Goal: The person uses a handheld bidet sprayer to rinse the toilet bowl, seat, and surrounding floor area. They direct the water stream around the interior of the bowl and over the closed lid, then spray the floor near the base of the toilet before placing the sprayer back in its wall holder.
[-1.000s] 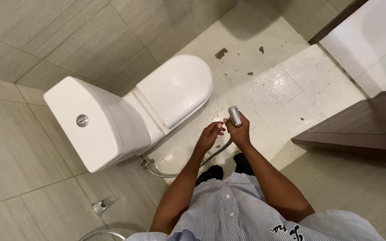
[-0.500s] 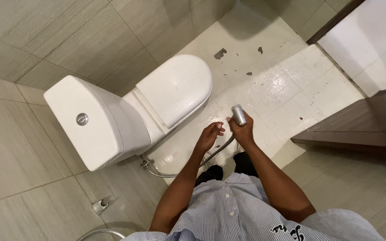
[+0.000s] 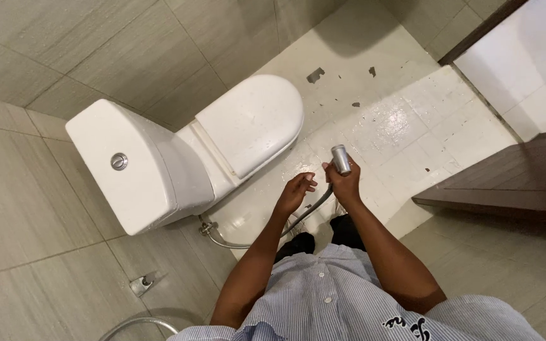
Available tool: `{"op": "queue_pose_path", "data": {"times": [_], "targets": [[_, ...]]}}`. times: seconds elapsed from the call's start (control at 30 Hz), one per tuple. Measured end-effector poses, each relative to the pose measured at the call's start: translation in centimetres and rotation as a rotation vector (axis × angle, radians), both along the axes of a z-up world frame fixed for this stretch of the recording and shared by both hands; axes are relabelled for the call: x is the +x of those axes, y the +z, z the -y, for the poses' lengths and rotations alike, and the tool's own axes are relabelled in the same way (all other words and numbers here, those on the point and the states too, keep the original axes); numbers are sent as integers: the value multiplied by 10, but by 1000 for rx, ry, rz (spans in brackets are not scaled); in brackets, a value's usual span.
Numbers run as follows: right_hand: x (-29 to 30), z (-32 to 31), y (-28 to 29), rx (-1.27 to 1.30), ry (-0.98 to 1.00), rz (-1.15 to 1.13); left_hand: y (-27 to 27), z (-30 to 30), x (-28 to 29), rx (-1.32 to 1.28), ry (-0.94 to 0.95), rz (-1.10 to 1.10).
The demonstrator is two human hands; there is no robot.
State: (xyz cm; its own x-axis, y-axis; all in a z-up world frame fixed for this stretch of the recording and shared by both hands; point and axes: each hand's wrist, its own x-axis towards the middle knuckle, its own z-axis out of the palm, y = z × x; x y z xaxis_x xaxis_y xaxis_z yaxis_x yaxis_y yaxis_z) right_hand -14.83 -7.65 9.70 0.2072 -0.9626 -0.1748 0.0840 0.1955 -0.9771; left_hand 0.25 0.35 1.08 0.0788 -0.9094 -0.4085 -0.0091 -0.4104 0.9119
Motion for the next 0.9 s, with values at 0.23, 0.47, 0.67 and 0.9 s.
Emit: {"op": "queue_pose_path", "data": {"times": [0.23,0.47,0.67,0.9], "targets": [[3,1,5,-38,265,-38,-2,7,-5,-89,12,-76],[-6,25,-11,24,151,14,-12,12,-5,-48,94,-29],[-8,41,5,46,517,-37,-25,29,-22,-215,144,-106],[-23,92,-24,56,470,62,0,59,-43,-165,277,-42]]}}
